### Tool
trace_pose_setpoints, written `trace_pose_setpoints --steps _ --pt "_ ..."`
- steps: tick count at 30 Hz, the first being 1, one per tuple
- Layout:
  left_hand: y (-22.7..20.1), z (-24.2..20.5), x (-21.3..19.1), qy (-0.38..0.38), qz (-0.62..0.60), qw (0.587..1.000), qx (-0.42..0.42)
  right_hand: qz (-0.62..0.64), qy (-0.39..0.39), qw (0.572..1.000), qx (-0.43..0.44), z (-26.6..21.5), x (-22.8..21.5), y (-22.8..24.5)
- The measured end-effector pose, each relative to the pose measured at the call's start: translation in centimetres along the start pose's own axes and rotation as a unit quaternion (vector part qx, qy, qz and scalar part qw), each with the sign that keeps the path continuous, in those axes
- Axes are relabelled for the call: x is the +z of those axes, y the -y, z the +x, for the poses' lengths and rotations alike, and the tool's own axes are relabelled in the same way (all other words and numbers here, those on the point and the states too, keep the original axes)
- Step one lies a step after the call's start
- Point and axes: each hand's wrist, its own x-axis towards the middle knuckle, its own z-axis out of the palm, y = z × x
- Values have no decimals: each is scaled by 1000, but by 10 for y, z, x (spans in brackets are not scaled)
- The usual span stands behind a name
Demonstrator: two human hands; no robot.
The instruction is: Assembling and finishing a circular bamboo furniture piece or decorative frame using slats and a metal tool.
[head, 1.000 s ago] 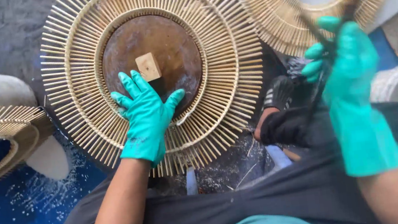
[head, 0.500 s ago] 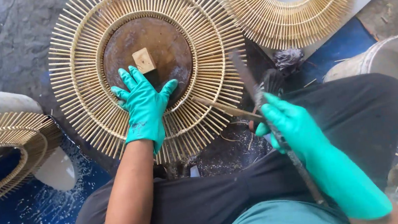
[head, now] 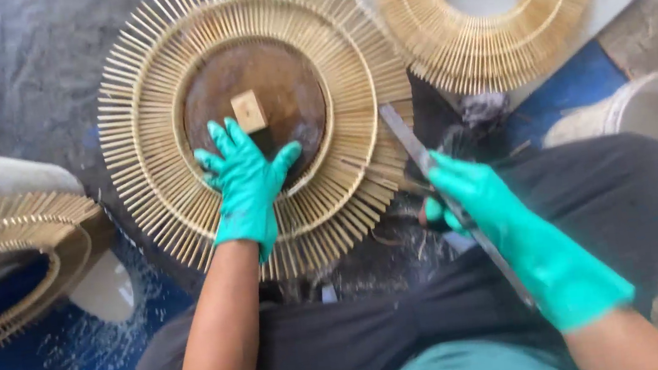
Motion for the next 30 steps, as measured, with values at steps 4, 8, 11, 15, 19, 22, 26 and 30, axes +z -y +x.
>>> trace_pose_setpoints --steps 4,8,11,15,19,22,26,30 --pt "19 3 3 1 7 1000 16 132 -59 989 -26 -6 13 2" --pt "27 19 3 -48 13 995 89 48 -49 998 -11 16 3 -9" --pt "47 21 6 -59 25 990 124 46 -50 998 5 13 14 -5" --pt "37 30 5 -54 36 990 122 87 -54 995 15 6 15 -18" --pt "21 20 -5 1 38 999 40 101 -22 995 -1 16 6 -9" --pt "27 37 -11 23 32 999 28 30 -34 999 -7 32 -13 -4" --pt "42 36 12 15 35 997 60 34 -108 988 -103 42 -28 21" --pt "16 17 -3 41 32 998 16 -39 -138 973 -182 48 -33 41"
